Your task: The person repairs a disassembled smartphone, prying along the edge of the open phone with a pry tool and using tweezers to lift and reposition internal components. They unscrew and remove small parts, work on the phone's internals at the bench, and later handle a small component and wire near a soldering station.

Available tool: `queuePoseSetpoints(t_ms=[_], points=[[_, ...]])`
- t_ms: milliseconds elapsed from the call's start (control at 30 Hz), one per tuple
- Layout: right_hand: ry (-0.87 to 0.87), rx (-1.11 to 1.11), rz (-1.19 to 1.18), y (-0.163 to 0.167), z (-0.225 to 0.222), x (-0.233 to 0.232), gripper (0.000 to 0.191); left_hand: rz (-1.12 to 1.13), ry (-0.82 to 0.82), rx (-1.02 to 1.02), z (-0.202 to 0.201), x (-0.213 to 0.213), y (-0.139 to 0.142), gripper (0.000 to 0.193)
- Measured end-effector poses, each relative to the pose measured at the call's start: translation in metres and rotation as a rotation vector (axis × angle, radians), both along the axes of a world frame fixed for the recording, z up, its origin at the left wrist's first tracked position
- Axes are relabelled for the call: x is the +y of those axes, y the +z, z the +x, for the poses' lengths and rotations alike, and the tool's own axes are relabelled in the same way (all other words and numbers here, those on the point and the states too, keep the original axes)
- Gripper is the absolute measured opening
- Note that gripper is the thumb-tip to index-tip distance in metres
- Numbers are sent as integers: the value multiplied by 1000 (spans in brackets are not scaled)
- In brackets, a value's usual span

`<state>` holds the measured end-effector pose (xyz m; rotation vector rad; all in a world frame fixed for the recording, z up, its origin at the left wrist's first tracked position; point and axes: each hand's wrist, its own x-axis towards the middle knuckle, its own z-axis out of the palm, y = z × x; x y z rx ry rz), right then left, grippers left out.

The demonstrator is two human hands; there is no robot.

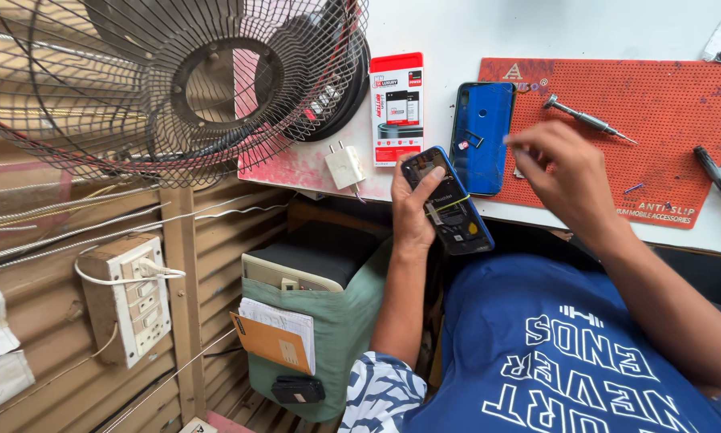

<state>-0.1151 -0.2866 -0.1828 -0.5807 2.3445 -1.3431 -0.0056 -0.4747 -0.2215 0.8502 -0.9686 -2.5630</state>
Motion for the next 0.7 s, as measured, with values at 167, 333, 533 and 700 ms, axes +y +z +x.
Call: queuePoseSetpoints(t_ms=[167,333,533,700], points=[[132,-965,-434,-4,55,43,49,147,-31,157,-12,36,-6,38],[36,-1180,-632,-14,85,92,77,443,-154,542,-42,94,-3,42],[-3,-1085,-902,-6,92,146,76,139,-349,276,-63,147,22,31],[-135,-1203,-1052,3,99,184,71,184,-417,152,-66,180,33,26]])
